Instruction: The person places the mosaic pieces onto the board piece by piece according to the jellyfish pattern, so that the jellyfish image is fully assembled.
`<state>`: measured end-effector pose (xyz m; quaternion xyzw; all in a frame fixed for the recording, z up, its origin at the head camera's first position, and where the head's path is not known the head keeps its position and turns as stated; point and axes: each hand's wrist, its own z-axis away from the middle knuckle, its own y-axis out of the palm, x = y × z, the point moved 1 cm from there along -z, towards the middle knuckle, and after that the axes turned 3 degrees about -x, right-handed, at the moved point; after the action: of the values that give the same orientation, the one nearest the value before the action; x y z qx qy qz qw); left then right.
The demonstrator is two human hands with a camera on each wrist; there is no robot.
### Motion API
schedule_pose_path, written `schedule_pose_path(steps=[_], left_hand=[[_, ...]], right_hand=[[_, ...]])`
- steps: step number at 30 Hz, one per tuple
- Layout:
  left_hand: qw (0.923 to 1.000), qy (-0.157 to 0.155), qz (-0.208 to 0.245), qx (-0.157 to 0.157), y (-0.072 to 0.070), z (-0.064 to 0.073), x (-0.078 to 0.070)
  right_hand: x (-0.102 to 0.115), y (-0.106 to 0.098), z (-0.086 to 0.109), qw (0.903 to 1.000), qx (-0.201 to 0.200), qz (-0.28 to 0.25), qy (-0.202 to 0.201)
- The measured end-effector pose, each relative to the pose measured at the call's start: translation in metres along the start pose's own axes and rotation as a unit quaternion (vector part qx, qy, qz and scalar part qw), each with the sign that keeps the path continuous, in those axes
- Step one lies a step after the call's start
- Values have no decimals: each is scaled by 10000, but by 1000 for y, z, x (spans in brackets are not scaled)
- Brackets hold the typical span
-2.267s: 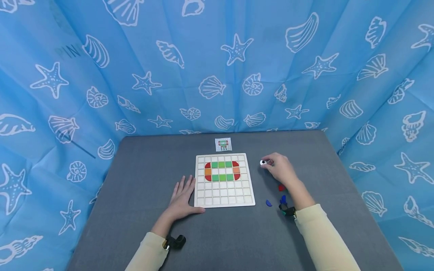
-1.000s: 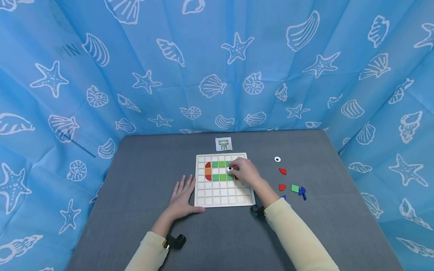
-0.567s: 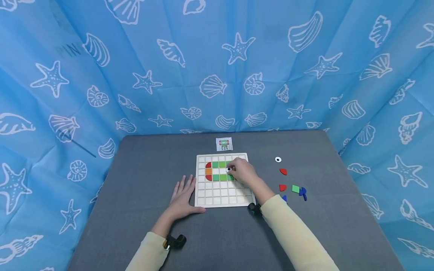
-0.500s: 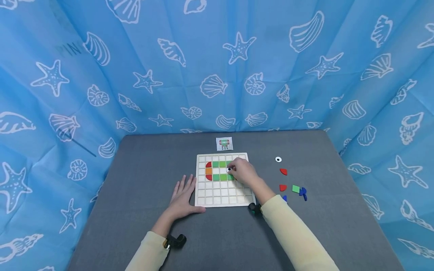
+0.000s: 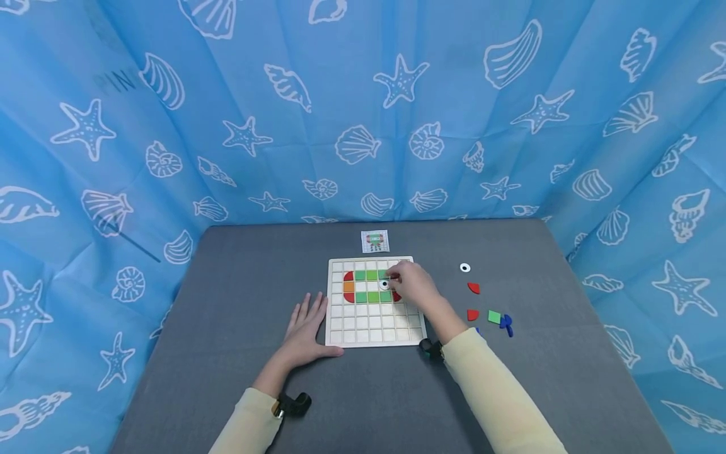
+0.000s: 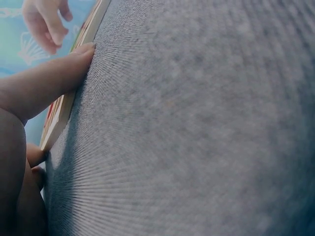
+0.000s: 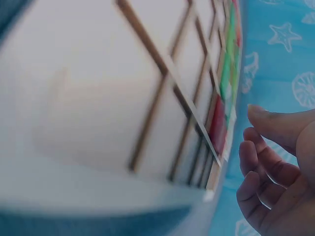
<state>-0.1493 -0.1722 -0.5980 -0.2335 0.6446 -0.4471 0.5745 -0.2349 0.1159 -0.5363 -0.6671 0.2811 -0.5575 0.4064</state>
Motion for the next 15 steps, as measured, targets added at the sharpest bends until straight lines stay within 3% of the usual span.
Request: schedule_pose_path(steps=[15], left_hand=[[9998, -82, -89, 134, 0, 0, 0]], right_hand=[[-53, -48, 18, 9948, -837, -263, 515]])
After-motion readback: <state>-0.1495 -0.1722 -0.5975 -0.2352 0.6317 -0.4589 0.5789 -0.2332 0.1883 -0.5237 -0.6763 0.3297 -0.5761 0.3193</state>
